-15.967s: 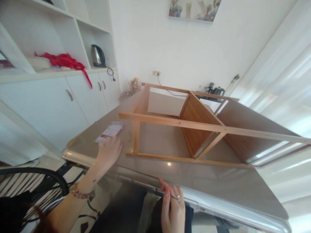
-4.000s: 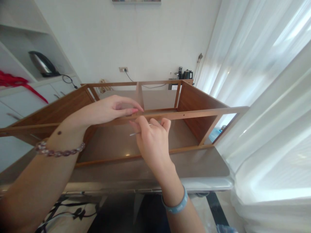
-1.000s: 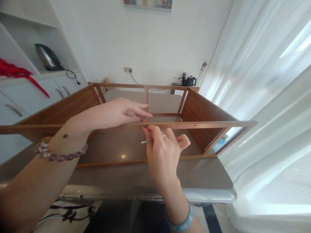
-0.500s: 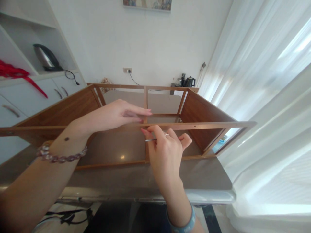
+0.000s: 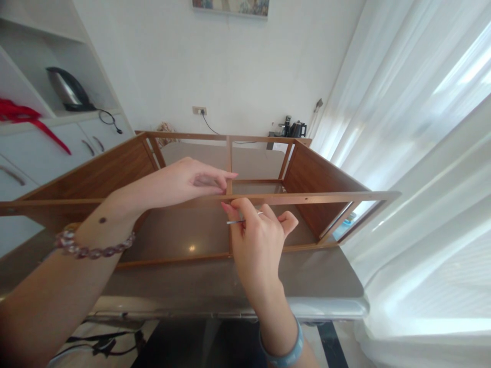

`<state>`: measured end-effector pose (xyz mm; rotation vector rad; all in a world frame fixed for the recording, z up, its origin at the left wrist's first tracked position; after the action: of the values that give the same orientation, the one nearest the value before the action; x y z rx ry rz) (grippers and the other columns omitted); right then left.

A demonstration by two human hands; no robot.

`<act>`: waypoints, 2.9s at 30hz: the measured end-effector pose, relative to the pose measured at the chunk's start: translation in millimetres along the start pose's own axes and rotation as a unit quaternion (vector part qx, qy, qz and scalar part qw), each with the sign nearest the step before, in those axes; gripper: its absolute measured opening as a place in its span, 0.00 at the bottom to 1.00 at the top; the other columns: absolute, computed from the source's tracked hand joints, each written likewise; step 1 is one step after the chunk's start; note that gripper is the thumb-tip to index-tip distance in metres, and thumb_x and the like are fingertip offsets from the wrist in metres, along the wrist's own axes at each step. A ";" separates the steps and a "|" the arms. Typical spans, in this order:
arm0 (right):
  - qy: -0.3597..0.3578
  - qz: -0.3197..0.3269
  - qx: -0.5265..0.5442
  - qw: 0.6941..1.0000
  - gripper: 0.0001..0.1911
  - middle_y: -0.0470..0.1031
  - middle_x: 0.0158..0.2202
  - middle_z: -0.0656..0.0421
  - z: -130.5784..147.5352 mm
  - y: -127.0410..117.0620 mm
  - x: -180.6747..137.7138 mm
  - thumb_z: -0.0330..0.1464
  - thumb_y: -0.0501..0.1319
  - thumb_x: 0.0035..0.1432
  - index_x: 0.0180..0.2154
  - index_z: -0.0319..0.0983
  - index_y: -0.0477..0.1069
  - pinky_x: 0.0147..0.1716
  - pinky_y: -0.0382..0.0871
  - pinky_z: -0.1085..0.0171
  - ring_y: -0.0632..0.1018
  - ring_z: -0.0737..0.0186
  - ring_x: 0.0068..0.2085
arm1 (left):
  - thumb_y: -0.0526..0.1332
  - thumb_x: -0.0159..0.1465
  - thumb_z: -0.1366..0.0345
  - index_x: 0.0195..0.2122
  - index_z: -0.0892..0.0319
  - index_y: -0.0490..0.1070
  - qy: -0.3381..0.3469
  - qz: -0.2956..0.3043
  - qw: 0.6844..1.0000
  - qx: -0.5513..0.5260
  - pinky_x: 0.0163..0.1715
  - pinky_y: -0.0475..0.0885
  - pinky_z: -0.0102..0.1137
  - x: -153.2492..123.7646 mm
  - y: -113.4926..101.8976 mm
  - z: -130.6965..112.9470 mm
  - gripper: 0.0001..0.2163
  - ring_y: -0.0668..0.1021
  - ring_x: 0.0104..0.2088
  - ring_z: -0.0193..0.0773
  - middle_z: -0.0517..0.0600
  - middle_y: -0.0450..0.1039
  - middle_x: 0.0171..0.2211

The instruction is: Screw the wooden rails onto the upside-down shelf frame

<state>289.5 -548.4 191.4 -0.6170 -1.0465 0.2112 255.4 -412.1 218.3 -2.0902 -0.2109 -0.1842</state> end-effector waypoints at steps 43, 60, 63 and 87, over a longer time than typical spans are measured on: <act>-0.036 -0.033 0.014 0.999 0.13 0.75 0.25 0.64 -3.2 8.0 -5.6 0.37 0.53 0.67 0.35 0.44 0.74 0.38 0.45 0.58 0.69 0.66 0.29 | 0.63 0.54 0.48 0.49 0.57 0.73 0.020 -0.019 0.995 0.100 0.47 0.72 0.32 -7.5 1.4 -20.2 0.25 0.78 0.44 0.38 0.50 0.78 0.43; -0.024 0.031 0.042 0.998 0.13 0.71 0.22 0.66 -6.1 6.6 -0.4 0.36 0.52 0.67 0.34 0.43 0.73 0.36 0.45 0.60 0.67 0.68 0.27 | 0.61 0.57 0.46 0.42 0.58 0.75 0.007 -0.014 0.999 0.039 0.49 0.73 0.31 -2.7 3.7 -12.8 0.21 0.79 0.45 0.38 0.50 0.78 0.43; -0.010 0.051 0.064 0.997 0.13 0.72 0.23 0.66 -8.6 7.0 0.4 0.37 0.52 0.67 0.34 0.43 0.73 0.37 0.45 0.61 0.68 0.68 0.27 | 0.61 0.56 0.46 0.41 0.58 0.75 0.015 -0.017 0.998 0.062 0.48 0.72 0.32 -3.1 3.5 -15.1 0.21 0.79 0.44 0.38 0.51 0.78 0.43; 0.054 0.072 0.121 0.989 0.11 0.70 0.22 0.70 -19.6 10.6 -0.9 0.41 0.55 0.65 0.36 0.43 0.72 0.41 0.48 0.60 0.66 0.74 0.22 | 0.61 0.56 0.50 0.46 0.57 0.74 0.025 -0.040 0.994 0.098 0.45 0.71 0.30 -4.8 1.7 -19.8 0.21 0.78 0.39 0.35 0.48 0.78 0.38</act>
<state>307.2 -547.6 177.9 -0.4784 -0.8560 0.4201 250.2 -430.4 225.7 -1.8814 -0.2716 -0.2527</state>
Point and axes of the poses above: each hand's wrist, its own x-axis towards the middle knuckle, its own y-axis out of the palm, z = x × y, the point moved 9 cm from there along x, towards the middle knuckle
